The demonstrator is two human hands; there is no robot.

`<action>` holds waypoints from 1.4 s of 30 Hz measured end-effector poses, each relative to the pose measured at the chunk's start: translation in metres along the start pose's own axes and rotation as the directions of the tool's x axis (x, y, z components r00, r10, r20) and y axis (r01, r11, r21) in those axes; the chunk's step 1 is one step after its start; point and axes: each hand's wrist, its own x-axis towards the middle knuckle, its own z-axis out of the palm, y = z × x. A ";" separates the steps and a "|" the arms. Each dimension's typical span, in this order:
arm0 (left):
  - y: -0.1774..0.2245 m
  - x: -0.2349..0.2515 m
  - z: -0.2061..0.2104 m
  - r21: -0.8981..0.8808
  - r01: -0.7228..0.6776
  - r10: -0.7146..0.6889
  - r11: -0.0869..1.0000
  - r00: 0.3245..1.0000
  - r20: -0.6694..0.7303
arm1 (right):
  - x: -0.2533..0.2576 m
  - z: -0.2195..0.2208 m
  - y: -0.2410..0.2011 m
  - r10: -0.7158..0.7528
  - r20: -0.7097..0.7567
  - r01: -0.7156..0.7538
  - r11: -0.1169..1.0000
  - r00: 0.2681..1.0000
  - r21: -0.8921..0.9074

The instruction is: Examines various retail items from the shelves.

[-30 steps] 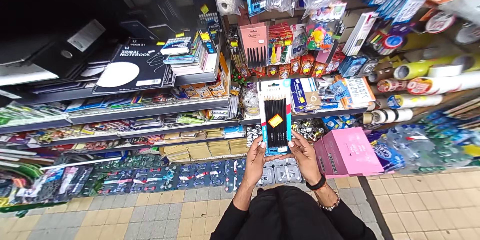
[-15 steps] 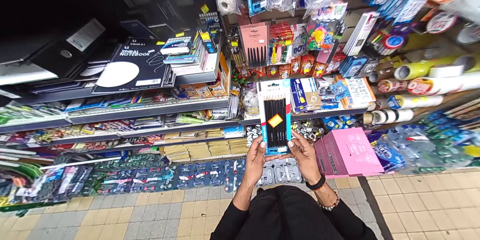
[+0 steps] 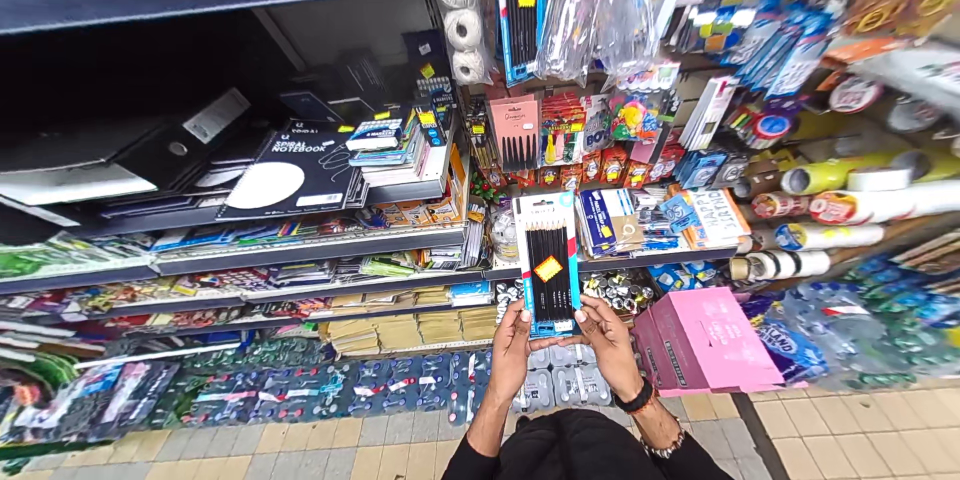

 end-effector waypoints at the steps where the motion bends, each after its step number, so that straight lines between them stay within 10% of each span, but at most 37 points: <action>1: 0.002 0.006 0.000 0.008 -0.015 0.015 1.000 1.000 -0.015 | 0.002 0.000 -0.001 -0.014 0.002 0.014 1.000 1.000 -0.005; 11: 0.142 0.174 0.050 0.241 -0.390 0.400 0.889 0.917 0.011 | -0.023 -0.046 0.017 0.010 -0.034 -0.012 0.997 0.999 -0.081; 21: 0.210 0.333 0.102 0.361 -0.403 0.449 0.841 0.892 -0.048 | -0.066 -0.079 0.022 0.030 -0.186 -0.051 0.993 0.982 -0.109; 42: 0.206 0.330 0.099 0.415 -0.310 0.377 0.856 0.922 -0.089 | -0.064 -0.083 0.028 0.070 -0.195 -0.086 0.993 0.978 -0.078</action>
